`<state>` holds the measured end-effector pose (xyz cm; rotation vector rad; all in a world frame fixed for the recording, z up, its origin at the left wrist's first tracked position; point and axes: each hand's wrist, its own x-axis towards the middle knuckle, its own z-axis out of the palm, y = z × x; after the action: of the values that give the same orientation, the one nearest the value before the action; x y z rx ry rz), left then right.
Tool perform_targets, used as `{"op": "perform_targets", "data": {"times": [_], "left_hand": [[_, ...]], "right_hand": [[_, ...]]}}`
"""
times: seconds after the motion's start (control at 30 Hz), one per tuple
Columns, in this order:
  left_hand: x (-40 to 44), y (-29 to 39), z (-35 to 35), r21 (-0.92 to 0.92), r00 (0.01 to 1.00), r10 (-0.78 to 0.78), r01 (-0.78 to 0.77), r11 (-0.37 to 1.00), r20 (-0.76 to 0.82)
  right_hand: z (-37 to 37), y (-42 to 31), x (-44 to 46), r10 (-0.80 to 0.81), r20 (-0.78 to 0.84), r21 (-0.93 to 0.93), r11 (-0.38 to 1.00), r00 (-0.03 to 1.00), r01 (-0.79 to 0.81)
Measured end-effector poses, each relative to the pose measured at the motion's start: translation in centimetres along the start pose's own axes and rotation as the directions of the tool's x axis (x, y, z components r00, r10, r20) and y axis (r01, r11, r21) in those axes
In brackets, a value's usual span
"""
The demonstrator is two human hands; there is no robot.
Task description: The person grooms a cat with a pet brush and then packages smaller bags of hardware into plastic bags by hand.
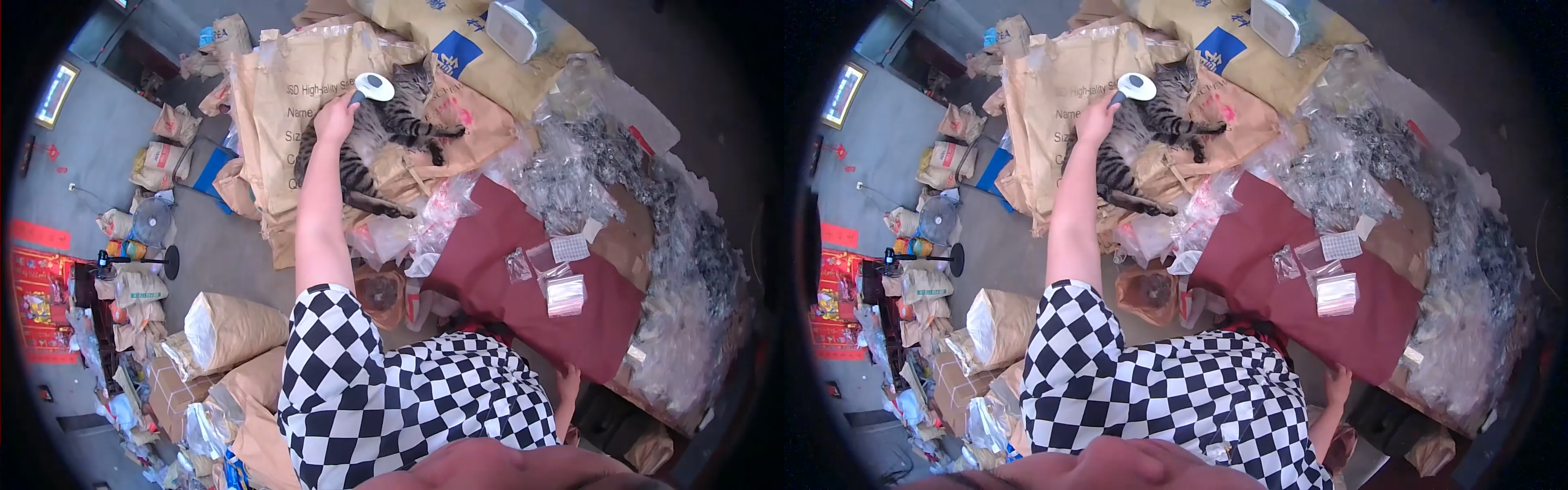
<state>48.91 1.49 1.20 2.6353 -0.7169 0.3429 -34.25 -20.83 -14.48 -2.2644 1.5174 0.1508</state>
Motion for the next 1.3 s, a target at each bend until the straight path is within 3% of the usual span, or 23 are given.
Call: {"op": "perform_targets", "data": {"times": [0.13,0.43,0.5,0.73,0.83,1.0,1.07,1.13,1.23,1.3], "left_hand": [[-0.5,-1.3,0.3,0.039,1.000,0.016,-0.016,0.999,-0.005],[-3.7,-5.5,-1.1,-0.120,0.998,-0.042,0.048,0.992,0.050],[-4.2,-6.0,-1.5,-0.120,0.999,0.016,-0.010,0.993,0.047],[-6.7,-7.8,-4.0,-0.137,0.997,0.030,-0.020,0.990,0.066],[-8.7,-8.5,-6.0,-0.181,0.995,0.009,0.009,0.984,0.096],[-12.0,-10.3,-8.9,-0.094,0.980,-0.063,0.082,0.992,0.191],[-12.7,-12.3,-9.3,-0.136,0.983,-0.024,0.049,0.990,0.181],[-13.8,-13.2,-10.5,-0.092,0.956,-0.132,0.161,0.983,0.264],[-14.3,-14.2,-12.3,-0.078,0.945,-0.135,0.165,0.983,0.297],[-12.9,-13.2,-14.1,-0.140,0.962,-0.122,0.160,0.977,0.244]], "right_hand": [[-0.2,-0.1,-0.4,0.019,0.025,0.028,0.999,0.999,-0.020],[-0.8,-1.4,0.6,-0.061,0.097,-0.009,0.998,0.993,0.062],[-1.3,-2.4,1.2,-0.003,0.121,-0.015,1.000,0.993,0.005],[-1.2,-2.6,2.3,-0.098,0.091,-0.006,0.995,0.991,0.099],[-1.3,-2.9,2.3,-0.053,0.144,0.025,0.998,0.988,0.049],[-0.5,-2.2,2.5,-0.053,0.083,0.029,0.998,0.995,0.051],[-0.8,-2.5,2.5,-0.033,0.092,0.049,0.998,0.995,0.028],[-0.8,-2.8,2.6,-0.012,0.098,0.072,0.997,0.995,0.005],[-0.3,-1.8,2.8,-0.015,0.086,0.100,0.995,0.996,0.006],[0.5,-1.2,2.6,-0.054,0.046,0.052,0.997,0.997,0.052]]}}
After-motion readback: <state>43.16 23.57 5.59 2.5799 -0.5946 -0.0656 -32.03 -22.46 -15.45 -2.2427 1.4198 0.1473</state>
